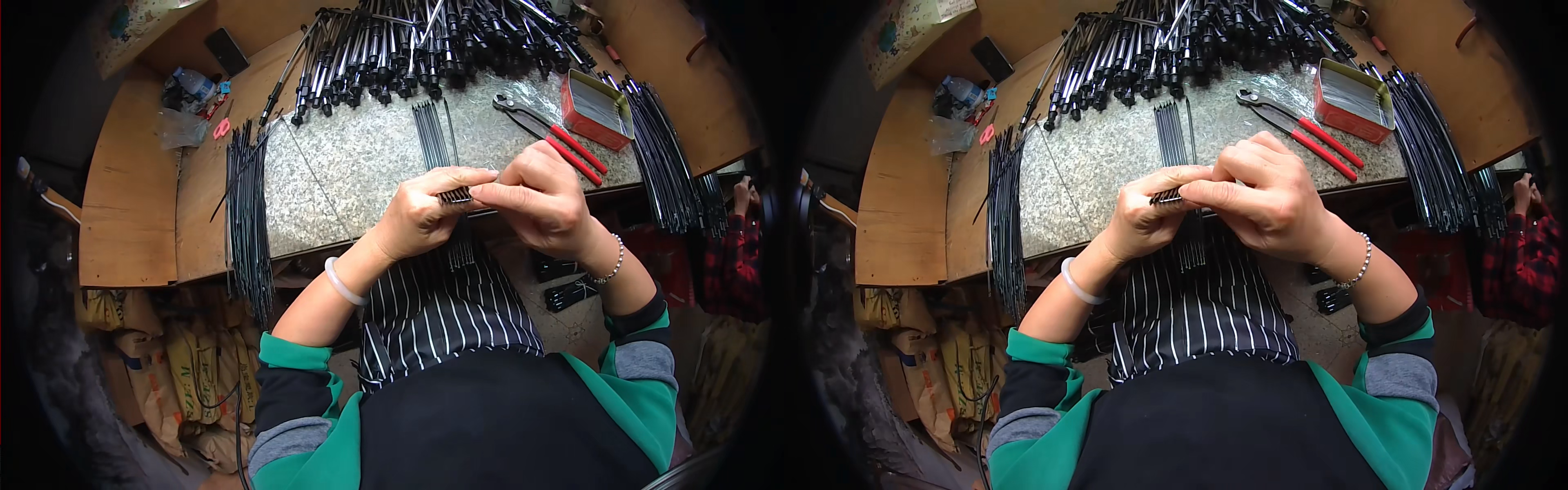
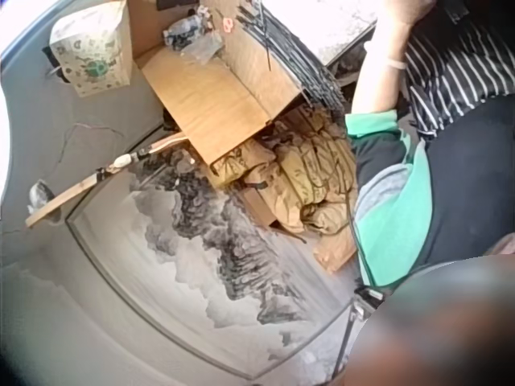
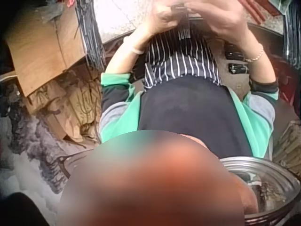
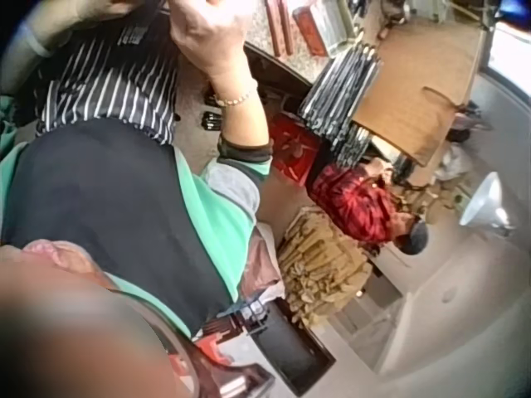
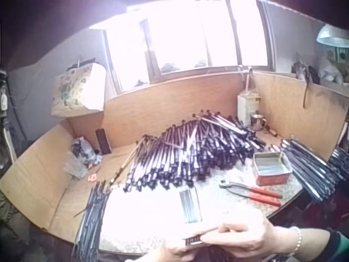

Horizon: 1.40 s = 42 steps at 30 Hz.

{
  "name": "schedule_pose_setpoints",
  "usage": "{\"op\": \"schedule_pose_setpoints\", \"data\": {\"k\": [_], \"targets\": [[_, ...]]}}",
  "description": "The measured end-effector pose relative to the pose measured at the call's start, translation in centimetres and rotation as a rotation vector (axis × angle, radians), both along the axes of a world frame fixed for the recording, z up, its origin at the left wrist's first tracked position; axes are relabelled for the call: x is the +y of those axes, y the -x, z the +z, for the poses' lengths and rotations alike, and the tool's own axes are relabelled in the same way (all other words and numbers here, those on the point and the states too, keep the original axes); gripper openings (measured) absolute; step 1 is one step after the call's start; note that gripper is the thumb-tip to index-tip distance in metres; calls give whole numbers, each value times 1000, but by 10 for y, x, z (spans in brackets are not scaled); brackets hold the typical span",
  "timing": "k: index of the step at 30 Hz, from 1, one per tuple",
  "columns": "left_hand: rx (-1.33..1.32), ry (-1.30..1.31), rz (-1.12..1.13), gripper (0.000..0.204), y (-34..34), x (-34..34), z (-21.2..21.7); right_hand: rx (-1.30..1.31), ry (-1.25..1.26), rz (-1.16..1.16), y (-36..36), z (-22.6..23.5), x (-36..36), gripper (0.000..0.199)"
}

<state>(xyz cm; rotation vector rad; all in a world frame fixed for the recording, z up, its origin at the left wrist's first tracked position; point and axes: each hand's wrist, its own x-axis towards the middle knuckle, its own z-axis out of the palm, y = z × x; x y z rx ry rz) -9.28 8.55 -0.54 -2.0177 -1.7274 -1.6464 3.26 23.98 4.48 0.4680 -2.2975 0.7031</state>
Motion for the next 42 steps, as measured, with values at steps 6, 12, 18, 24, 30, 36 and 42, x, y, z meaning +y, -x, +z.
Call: {"op": "schedule_pose_setpoints", "data": {"k": [6,12,18,24,30,36,42], "targets": [[-23,-4,6,32,0,0,-2,-17,75,13,1,-4,-7,21],[-7,19,-9,33,1,-1,1,114,-195,-1,5,5,0,25],[14,-34,16,30,2,-1,-7,-53,60,41,3,-5,-8,32],[45,-72,-17,32,4,1,-10,-34,-11,38,3,-3,-4,35],[56,-48,-25,36,4,0,-6,57,-230,-29,1,13,-5,33],[-12,0,-10,34,3,-1,-2,17,-235,-9,6,12,-9,32],[45,-68,11,39,2,0,-7,-91,-79,52,3,5,-3,31]]}}
